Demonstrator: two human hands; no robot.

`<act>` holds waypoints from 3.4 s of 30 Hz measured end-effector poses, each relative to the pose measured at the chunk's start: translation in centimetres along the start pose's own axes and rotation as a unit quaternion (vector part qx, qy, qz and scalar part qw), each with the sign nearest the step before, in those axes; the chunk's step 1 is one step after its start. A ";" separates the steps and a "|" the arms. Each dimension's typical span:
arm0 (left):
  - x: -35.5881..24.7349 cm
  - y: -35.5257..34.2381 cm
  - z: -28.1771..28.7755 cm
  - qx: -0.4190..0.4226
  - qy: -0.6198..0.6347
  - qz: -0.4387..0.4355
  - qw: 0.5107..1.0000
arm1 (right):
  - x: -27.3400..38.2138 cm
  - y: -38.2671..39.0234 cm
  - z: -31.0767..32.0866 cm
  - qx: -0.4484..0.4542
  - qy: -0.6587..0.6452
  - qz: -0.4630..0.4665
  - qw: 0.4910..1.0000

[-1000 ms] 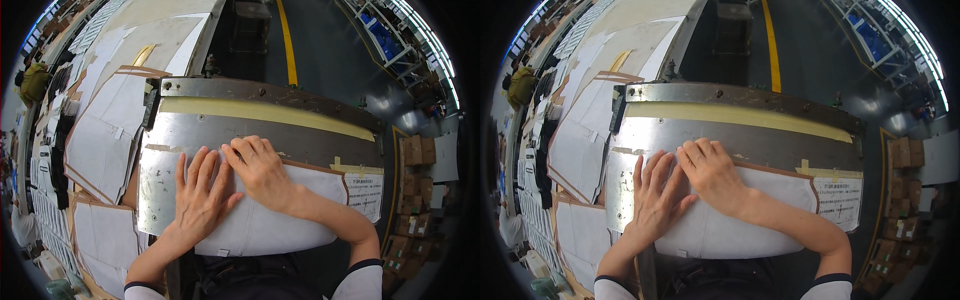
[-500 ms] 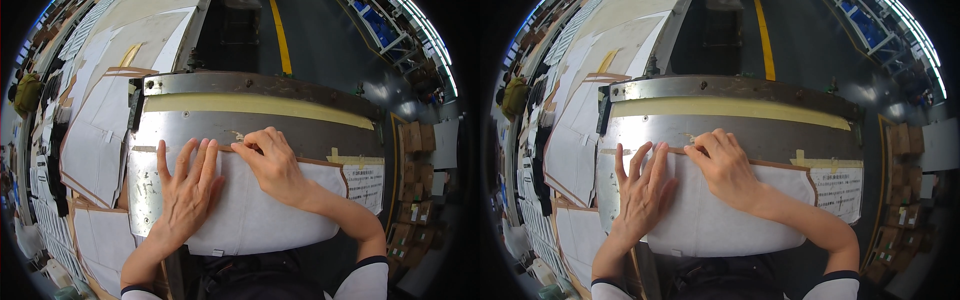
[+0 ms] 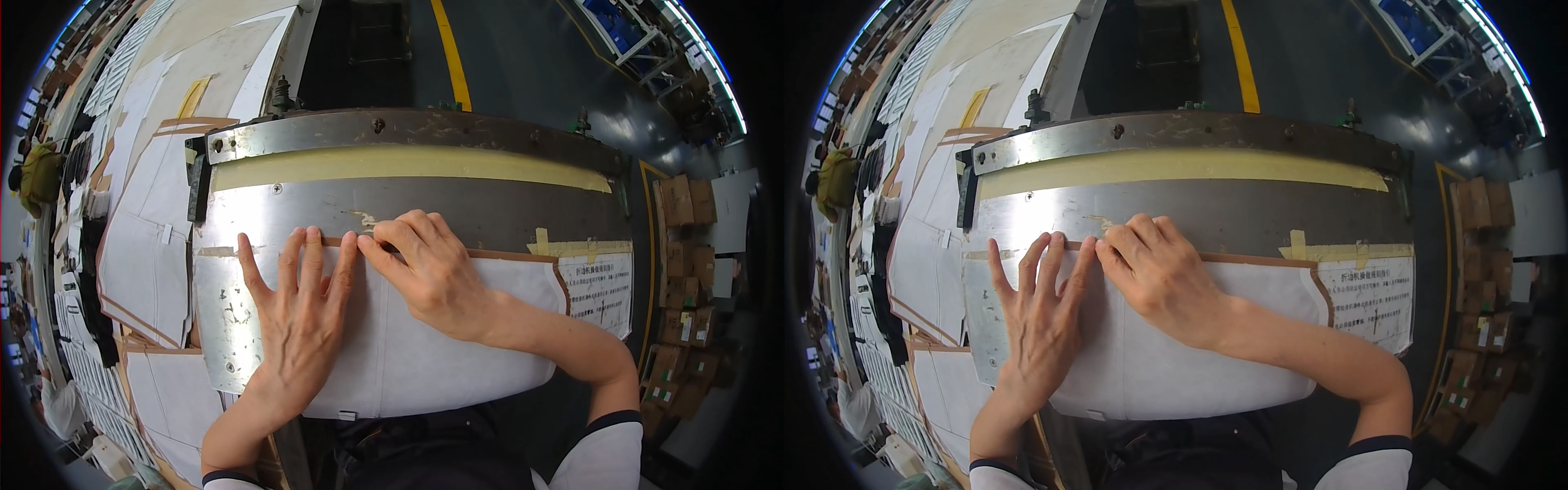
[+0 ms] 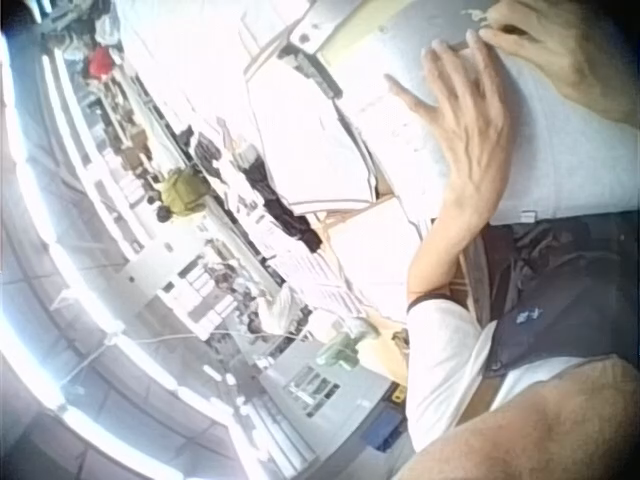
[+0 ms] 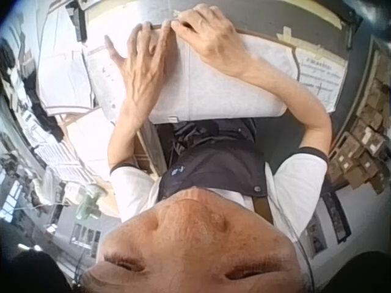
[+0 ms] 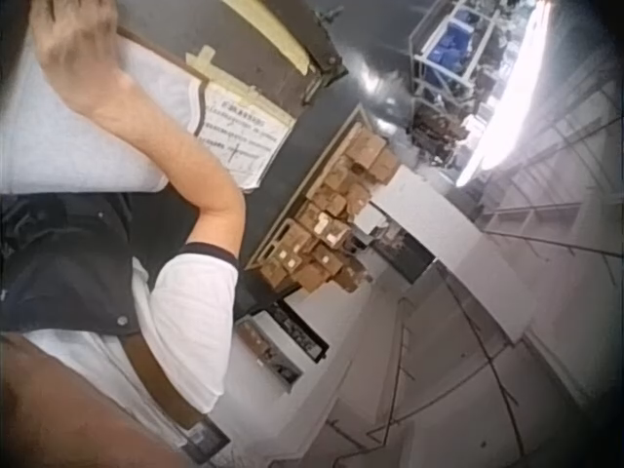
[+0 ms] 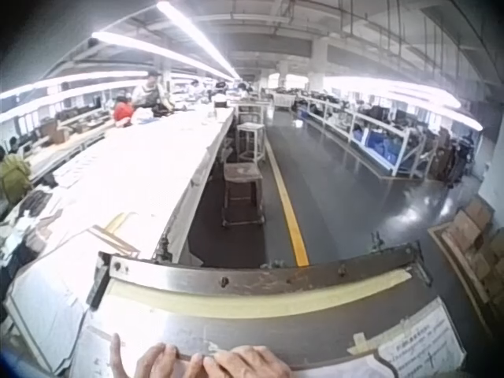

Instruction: Folding and pressing the edges of leather panels using a metal jig in a workshop.

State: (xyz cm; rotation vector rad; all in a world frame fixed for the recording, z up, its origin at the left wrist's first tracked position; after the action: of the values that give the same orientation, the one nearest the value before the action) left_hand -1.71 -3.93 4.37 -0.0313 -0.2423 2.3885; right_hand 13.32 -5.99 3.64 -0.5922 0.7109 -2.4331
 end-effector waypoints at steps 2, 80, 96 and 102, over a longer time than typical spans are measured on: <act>0.3 0.1 0.1 -0.002 0.000 -0.003 1.000 | -0.3 0.3 0.5 0.007 -0.017 -0.013 1.000; 4.7 4.7 1.2 -0.088 0.223 0.128 0.962 | -1.6 8.7 23.8 0.003 -0.181 -0.355 0.917; -1.1 19.5 2.5 -0.182 0.442 0.257 0.840 | 3.2 3.5 5.2 0.014 -0.032 0.008 0.999; -1.7 18.7 1.4 -0.164 0.535 0.281 0.780 | 7.7 3.0 0.7 0.039 -0.069 0.068 0.995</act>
State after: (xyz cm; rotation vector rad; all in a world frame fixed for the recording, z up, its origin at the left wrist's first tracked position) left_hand -13.12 -18.74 2.21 -1.7801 -0.0844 2.4164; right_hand 8.95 -12.96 4.40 -0.6515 0.5787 -2.2584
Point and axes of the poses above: each hand's wrist, its own y-axis away from the middle knuckle, its own z-axis out of the back of the hand, x = y × z, the point moved 5 cm from there along -y, towards the middle knuckle, and after that the axes turned 5 degrees about z, right-handed, at the moved point
